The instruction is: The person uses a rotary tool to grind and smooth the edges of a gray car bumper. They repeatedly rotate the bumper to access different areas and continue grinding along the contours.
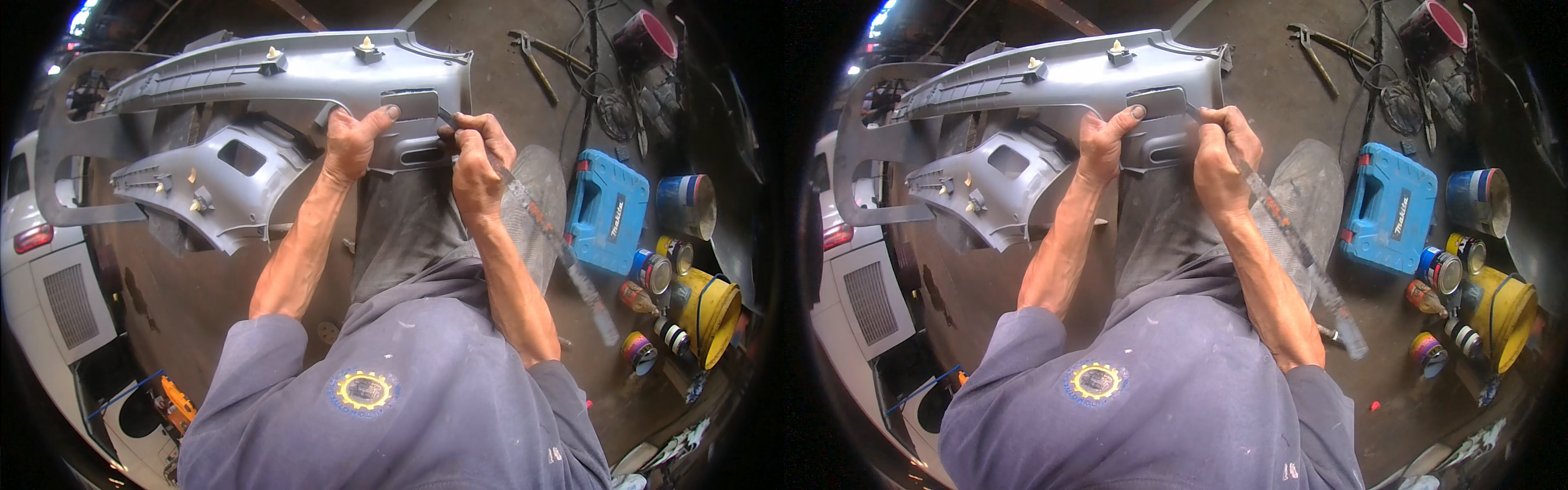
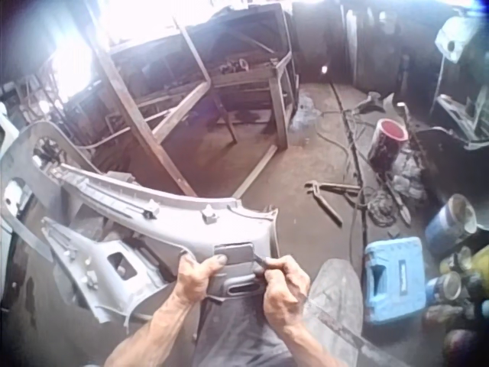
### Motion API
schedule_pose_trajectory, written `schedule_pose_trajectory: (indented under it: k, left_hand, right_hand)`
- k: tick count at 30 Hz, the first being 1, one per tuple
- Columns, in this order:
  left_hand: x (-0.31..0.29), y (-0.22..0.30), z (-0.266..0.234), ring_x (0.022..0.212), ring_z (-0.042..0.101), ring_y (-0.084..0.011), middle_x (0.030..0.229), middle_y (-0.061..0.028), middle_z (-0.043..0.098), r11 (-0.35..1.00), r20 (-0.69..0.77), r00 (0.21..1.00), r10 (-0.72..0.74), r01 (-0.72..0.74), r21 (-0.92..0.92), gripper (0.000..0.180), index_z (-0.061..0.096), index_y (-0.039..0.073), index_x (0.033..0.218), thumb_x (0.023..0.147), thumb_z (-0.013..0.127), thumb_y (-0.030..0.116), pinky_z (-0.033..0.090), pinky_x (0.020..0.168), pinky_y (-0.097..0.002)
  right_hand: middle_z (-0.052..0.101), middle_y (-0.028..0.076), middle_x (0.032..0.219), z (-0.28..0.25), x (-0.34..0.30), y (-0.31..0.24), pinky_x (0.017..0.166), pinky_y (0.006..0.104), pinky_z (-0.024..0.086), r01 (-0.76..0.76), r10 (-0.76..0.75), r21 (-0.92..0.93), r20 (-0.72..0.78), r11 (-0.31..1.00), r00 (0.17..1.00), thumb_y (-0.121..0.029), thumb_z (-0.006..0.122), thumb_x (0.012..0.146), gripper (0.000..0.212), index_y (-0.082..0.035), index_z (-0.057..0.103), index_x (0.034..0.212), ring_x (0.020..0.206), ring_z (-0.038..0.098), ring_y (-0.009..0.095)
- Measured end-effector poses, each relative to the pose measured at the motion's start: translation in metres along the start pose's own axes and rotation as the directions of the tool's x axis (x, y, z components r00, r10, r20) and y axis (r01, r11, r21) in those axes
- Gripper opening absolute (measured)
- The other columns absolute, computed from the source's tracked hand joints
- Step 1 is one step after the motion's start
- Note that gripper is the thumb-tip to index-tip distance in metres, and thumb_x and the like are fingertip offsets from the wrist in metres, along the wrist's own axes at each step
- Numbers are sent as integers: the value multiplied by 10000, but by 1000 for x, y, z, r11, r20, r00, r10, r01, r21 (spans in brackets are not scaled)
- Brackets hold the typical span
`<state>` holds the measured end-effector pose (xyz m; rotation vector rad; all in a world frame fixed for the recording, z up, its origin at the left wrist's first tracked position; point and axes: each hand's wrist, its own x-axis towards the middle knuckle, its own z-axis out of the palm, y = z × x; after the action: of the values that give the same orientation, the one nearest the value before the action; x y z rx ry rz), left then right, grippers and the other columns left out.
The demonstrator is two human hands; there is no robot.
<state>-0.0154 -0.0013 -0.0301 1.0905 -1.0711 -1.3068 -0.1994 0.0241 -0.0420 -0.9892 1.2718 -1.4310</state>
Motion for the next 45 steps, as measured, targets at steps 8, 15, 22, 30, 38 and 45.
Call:
schedule_pose_trajectory:
  k: [8,15,22,30,38,45]
  left_hand:
    - [-2,0,0,811,670,-133,930,-74,730,999,1,1000,-9,9,33,166,735,-55,982,887,722,81,554,756,-265]
    - [4,-6,-5,822,682,-156,941,-79,730,998,29,998,-52,53,-34,163,730,-43,1000,881,732,69,564,775,-278]
    - [3,-5,1,845,676,-153,971,-79,721,996,-26,998,-61,59,-65,181,717,-36,1028,895,730,86,560,776,-275]
    - [8,-4,6,623,619,-119,729,-57,692,940,-173,983,63,-1,341,298,722,-59,796,866,796,221,506,595,-273]
    - [-2,7,13,614,609,-90,726,-40,692,899,-203,977,61,35,437,226,725,-55,755,864,792,131,483,536,-254]
    - [-8,15,19,565,585,-94,627,-52,666,881,-282,956,76,67,467,316,678,-39,641,796,816,200,465,528,-285]
  right_hand:
    - [724,109,872,-22,13,-9,748,278,537,-101,80,100,194,990,978,3,528,921,184,41,691,997,798,673,146]
    - [735,113,934,-11,6,12,856,292,532,52,-42,-64,142,997,989,-7,503,943,216,40,683,1052,891,679,153]
    - [737,120,949,-5,1,13,869,301,535,64,-65,14,93,998,994,-24,524,949,218,24,679,1095,909,686,167]
    - [755,154,1016,-52,-4,-8,798,337,589,482,-454,-126,196,867,869,63,646,878,310,-31,659,1173,935,748,230]
    - [741,162,1026,-66,46,-9,706,361,583,848,-541,-146,712,510,448,87,739,797,403,-30,681,1178,817,716,293]
    - [739,134,959,-61,65,-29,714,372,587,788,-389,-117,820,605,420,9,724,810,328,-37,705,1134,823,718,285]
